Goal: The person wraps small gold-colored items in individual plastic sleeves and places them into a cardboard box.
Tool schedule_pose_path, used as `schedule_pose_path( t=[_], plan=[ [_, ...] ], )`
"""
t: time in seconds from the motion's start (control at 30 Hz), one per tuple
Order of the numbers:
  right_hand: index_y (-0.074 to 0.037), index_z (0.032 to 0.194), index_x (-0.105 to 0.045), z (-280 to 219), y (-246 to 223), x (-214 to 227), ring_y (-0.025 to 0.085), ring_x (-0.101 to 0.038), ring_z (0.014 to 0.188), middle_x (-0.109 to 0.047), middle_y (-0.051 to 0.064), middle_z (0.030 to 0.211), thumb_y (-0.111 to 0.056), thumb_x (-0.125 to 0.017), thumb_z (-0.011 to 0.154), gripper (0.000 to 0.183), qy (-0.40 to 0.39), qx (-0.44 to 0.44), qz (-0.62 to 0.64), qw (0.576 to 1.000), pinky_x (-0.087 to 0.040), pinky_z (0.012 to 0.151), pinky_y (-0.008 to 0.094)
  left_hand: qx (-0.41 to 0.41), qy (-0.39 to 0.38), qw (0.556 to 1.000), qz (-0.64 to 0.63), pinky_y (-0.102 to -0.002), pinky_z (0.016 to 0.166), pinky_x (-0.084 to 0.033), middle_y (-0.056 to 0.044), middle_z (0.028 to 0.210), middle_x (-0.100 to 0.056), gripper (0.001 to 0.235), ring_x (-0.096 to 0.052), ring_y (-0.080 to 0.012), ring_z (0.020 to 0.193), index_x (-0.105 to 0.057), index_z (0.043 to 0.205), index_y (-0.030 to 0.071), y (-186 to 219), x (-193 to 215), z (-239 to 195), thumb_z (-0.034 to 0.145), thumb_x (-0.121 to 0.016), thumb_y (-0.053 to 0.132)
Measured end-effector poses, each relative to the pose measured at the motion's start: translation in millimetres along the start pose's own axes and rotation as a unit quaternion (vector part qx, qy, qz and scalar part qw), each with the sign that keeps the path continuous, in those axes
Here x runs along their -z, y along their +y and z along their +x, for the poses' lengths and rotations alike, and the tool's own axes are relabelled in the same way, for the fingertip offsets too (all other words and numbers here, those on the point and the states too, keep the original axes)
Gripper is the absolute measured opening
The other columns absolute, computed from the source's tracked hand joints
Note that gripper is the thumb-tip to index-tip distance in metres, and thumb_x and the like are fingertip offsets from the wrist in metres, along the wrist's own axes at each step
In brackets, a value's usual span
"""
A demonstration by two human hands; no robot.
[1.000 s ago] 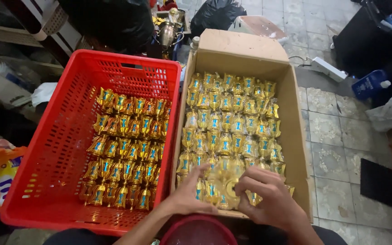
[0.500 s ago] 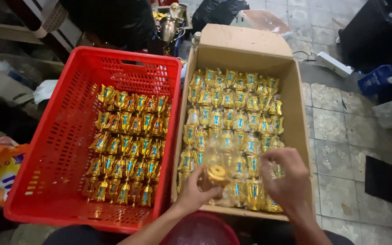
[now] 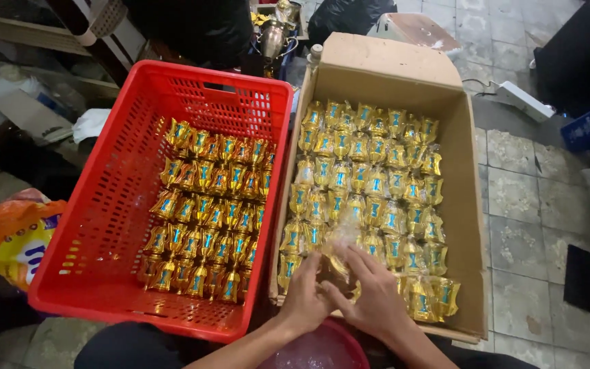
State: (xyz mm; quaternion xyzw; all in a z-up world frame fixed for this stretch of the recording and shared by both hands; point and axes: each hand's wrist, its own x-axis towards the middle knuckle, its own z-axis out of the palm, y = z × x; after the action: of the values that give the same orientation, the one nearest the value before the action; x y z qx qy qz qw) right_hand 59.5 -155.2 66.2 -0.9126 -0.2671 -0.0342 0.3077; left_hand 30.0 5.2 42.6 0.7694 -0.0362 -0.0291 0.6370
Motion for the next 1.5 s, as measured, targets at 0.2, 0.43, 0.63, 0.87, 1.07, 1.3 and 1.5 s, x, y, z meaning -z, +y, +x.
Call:
schedule_pose_path(
  t=[0.2,0.43,0.63,0.87,1.07,1.3,1.5],
  plan=[
    [-0.007,0.118,-0.070,9.3,7.8,15.2,0.023,-0.067,0.095,-0.072,0.009,0.119,-0.018,-0.083,0.069,0.052,0.072,0.079,-0.076,0.991,-0.058,0.079,0.036,-0.048,-0.049,0.997,0.042,-0.040,0.066,-0.062,-0.012,0.102,-0.064,0.063,-0.066,-0.0275,0.088,-0.042,0.131,0.014,16.3,30.1,20.5,0.071,-0.060,0.019],
    [-0.013,0.122,-0.070,-4.7,24.5,-1.9,0.019,-0.064,0.092,-0.071,0.001,0.128,-0.022,-0.082,0.069,0.055,0.019,0.141,-0.212,0.967,-0.057,0.080,0.034,0.078,0.008,0.985,0.155,-0.033,0.059,-0.061,-0.005,0.095,-0.069,0.047,-0.071,-0.0188,0.079,-0.055,0.121,0.014,43.4,61.7,32.5,0.081,-0.073,0.029],
    [-0.014,0.118,-0.070,-8.4,30.7,-19.1,0.019,-0.064,0.086,-0.072,0.002,0.122,-0.011,-0.080,0.069,0.049,-0.008,0.174,-0.206,0.963,-0.057,0.073,0.033,0.159,-0.027,0.960,0.227,-0.031,0.048,-0.044,0.001,0.064,-0.068,0.018,-0.060,-0.0140,0.051,-0.073,0.094,0.017,38.0,68.1,32.7,0.084,-0.071,0.031],
    [-0.013,0.120,-0.067,-15.3,25.0,-26.3,0.019,-0.062,0.086,-0.069,0.004,0.120,-0.023,-0.077,0.079,0.043,-0.025,0.178,-0.192,0.965,-0.056,0.078,0.034,0.198,-0.097,0.925,0.308,-0.039,0.073,-0.057,0.000,0.093,-0.078,0.029,-0.071,-0.0189,0.077,-0.075,0.117,0.025,21.9,53.7,31.9,0.095,-0.057,0.025],
    [-0.013,0.131,-0.062,-17.2,22.5,-35.1,0.024,-0.067,0.089,-0.067,0.008,0.131,-0.039,-0.064,0.092,0.047,-0.068,0.150,-0.200,0.966,-0.056,0.079,0.040,0.106,0.020,0.956,0.272,-0.037,0.061,-0.057,-0.002,0.092,-0.077,0.025,-0.070,-0.0195,0.072,-0.079,0.105,0.017,11.5,33.9,25.4,0.089,-0.061,0.025],
    [-0.005,0.128,-0.063,-11.5,15.6,-33.8,0.033,-0.063,0.099,-0.061,0.016,0.129,-0.040,-0.065,0.089,0.052,-0.233,0.118,-0.228,0.938,-0.052,0.084,0.046,-0.116,0.091,0.916,0.372,-0.023,0.036,-0.043,-0.003,0.074,-0.071,0.011,-0.058,-0.0127,0.054,-0.076,0.084,0.008,-2.3,26.8,20.1,0.083,-0.065,0.009],
    [-0.008,0.127,-0.062,-16.2,25.3,-46.2,0.029,-0.063,0.099,-0.064,0.012,0.126,-0.040,-0.071,0.085,0.053,-0.209,0.135,-0.215,0.944,-0.051,0.084,0.043,0.098,-0.044,0.903,0.417,-0.028,0.051,-0.052,-0.001,0.084,-0.072,0.012,-0.063,-0.0134,0.063,-0.073,0.096,0.015,-6.0,34.3,28.8,0.086,-0.072,0.020]
  ],
)
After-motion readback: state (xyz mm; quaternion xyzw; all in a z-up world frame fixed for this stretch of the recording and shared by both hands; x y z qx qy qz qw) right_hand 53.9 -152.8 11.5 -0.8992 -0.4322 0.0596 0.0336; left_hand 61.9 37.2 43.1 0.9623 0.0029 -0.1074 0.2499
